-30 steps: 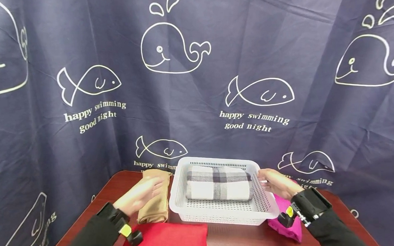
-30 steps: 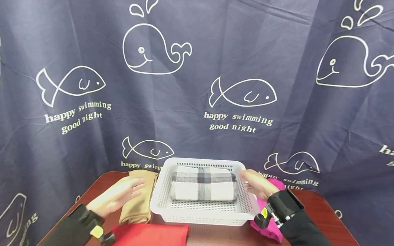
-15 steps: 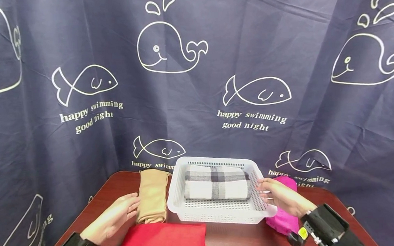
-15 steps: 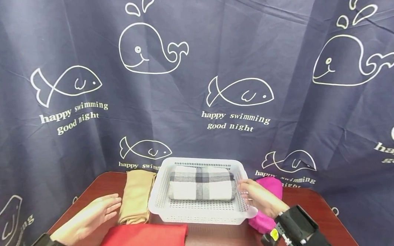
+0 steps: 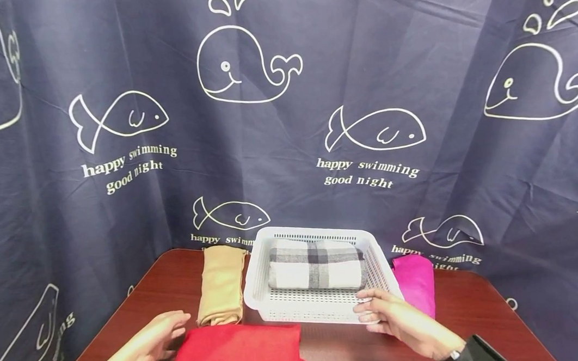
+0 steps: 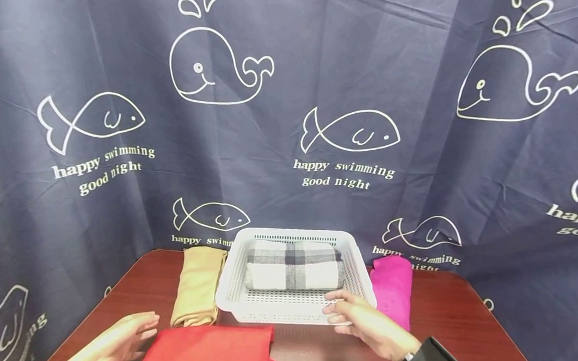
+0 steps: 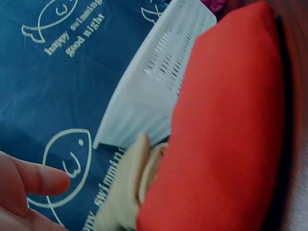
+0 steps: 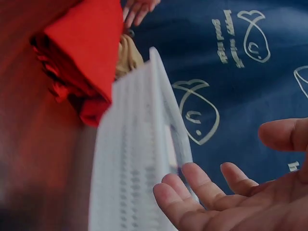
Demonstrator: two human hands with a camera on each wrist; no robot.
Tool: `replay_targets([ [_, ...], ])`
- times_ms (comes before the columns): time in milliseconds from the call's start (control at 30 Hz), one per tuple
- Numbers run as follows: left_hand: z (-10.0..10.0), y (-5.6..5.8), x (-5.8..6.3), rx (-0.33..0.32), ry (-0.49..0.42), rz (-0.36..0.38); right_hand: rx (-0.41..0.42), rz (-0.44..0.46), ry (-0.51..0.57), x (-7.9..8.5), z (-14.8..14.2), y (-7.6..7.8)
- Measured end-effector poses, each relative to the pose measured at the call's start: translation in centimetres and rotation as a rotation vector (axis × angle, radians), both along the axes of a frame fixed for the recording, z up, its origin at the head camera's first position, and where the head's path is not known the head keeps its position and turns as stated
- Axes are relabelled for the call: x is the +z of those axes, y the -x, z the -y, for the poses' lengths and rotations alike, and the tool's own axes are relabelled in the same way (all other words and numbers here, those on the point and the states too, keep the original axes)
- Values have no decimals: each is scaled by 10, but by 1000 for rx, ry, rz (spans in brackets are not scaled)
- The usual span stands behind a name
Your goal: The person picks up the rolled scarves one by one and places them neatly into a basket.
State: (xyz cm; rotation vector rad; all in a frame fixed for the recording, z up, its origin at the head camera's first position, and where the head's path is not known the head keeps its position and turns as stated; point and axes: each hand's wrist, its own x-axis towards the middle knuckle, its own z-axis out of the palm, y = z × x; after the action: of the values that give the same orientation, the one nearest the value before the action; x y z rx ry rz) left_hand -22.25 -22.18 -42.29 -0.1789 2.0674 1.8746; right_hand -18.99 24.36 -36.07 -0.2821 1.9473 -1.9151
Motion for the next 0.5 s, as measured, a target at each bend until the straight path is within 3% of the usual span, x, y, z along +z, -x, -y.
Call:
replay_targets([
  [133,3,0,-5,9,29,42,48,28,27,-13,12,-4],
  [500,4,-3,-17,16,84,125,64,148,33,-56,45,-5],
])
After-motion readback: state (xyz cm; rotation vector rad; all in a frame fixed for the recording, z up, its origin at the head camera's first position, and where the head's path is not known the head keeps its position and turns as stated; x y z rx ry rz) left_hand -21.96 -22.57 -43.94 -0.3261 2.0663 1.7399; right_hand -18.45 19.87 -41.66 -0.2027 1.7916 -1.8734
